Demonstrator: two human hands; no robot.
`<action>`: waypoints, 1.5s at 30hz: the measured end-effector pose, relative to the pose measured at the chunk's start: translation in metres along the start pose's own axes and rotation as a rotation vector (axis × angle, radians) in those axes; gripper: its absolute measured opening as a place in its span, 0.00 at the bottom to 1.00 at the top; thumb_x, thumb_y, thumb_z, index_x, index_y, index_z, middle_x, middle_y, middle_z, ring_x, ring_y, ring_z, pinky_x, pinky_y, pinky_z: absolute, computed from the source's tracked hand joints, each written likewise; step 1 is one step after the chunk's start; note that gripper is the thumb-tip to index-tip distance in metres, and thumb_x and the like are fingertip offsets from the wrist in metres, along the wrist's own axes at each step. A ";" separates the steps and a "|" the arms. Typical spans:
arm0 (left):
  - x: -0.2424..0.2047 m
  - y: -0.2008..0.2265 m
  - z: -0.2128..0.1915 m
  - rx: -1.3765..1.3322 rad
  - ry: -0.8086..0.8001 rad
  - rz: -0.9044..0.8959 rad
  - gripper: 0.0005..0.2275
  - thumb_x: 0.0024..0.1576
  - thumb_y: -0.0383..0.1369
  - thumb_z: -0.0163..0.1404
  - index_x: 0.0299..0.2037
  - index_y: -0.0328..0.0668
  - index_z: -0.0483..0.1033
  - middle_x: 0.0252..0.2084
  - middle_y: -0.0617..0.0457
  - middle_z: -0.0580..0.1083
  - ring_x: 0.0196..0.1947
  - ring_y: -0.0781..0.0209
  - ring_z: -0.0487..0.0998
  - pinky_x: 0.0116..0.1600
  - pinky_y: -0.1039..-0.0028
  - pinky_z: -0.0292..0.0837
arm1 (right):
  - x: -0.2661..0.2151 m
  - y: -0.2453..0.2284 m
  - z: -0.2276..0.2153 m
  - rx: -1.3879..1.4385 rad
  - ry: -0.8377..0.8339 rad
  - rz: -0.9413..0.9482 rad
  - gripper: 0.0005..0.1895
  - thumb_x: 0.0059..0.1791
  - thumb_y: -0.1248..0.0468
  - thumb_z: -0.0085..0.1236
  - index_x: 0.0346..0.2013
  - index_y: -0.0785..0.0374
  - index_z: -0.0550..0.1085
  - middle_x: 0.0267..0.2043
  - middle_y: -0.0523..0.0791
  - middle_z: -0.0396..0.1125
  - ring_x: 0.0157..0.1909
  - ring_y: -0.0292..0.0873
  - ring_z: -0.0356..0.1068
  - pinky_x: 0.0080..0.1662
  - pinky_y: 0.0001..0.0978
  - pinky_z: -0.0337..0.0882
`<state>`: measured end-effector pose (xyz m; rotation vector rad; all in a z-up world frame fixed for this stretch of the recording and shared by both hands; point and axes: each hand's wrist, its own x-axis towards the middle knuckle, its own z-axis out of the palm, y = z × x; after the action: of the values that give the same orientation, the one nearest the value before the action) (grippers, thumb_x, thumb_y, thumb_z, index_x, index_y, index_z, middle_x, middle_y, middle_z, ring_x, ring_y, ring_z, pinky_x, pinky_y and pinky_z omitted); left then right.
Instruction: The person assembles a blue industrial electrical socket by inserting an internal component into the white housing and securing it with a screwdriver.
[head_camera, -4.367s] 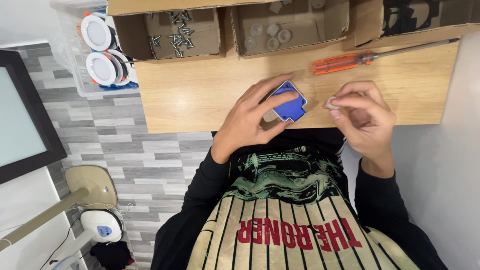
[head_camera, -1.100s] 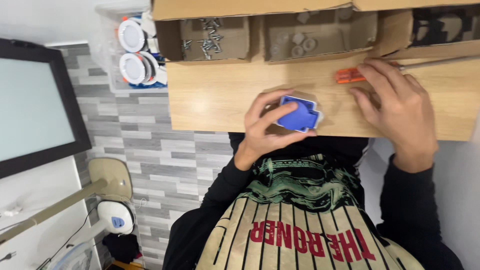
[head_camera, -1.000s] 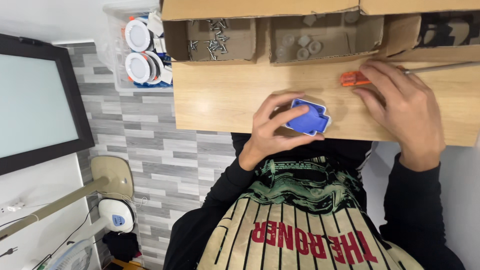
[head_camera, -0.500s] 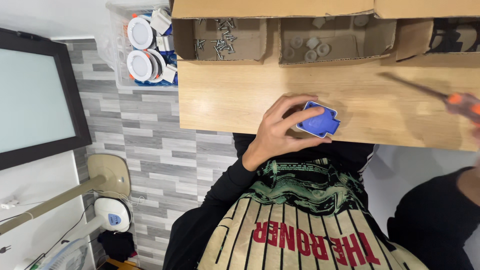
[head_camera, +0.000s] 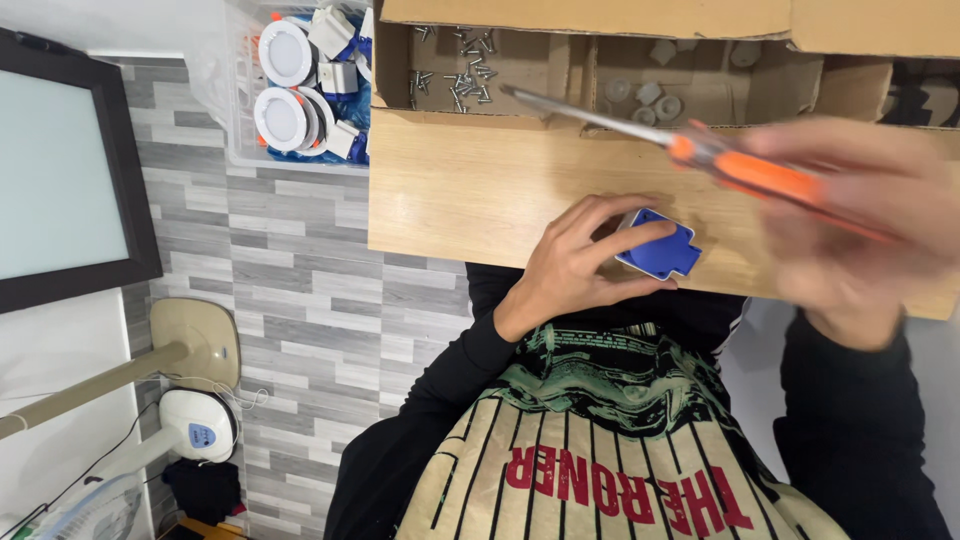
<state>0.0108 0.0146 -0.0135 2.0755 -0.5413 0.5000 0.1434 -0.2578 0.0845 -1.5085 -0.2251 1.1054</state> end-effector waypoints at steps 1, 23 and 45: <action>0.001 0.002 -0.002 0.002 -0.004 -0.006 0.29 0.59 0.49 0.73 0.65 0.52 0.73 0.66 0.47 0.75 0.61 0.51 0.83 0.65 0.63 0.84 | 0.026 0.000 0.027 -0.314 0.150 -0.633 0.21 0.57 0.74 0.48 0.66 0.70 0.68 0.67 0.68 0.72 0.51 0.68 0.84 0.44 0.54 0.89; -0.001 0.005 -0.012 -0.059 -0.012 -0.055 0.31 0.60 0.51 0.70 0.69 0.55 0.70 0.70 0.47 0.73 0.68 0.49 0.81 0.72 0.58 0.84 | 0.093 -0.040 0.101 -0.976 0.484 -0.963 0.08 0.68 0.74 0.56 0.53 0.79 0.81 0.67 0.58 0.73 0.66 0.56 0.74 0.58 0.43 0.80; -0.021 -0.023 -0.042 -0.839 0.450 -0.331 0.18 0.75 0.30 0.50 0.74 0.36 0.65 0.69 0.36 0.73 0.64 0.43 0.81 0.65 0.65 0.85 | -0.006 0.086 0.070 -0.178 0.776 -1.198 0.13 0.67 0.67 0.40 0.66 0.60 0.56 0.54 0.70 0.56 0.27 0.68 0.63 0.37 0.67 0.78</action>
<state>0.0008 0.0655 -0.0192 1.1635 -0.0908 0.4237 0.0517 -0.2397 0.0239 -1.4584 -0.5778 -0.4569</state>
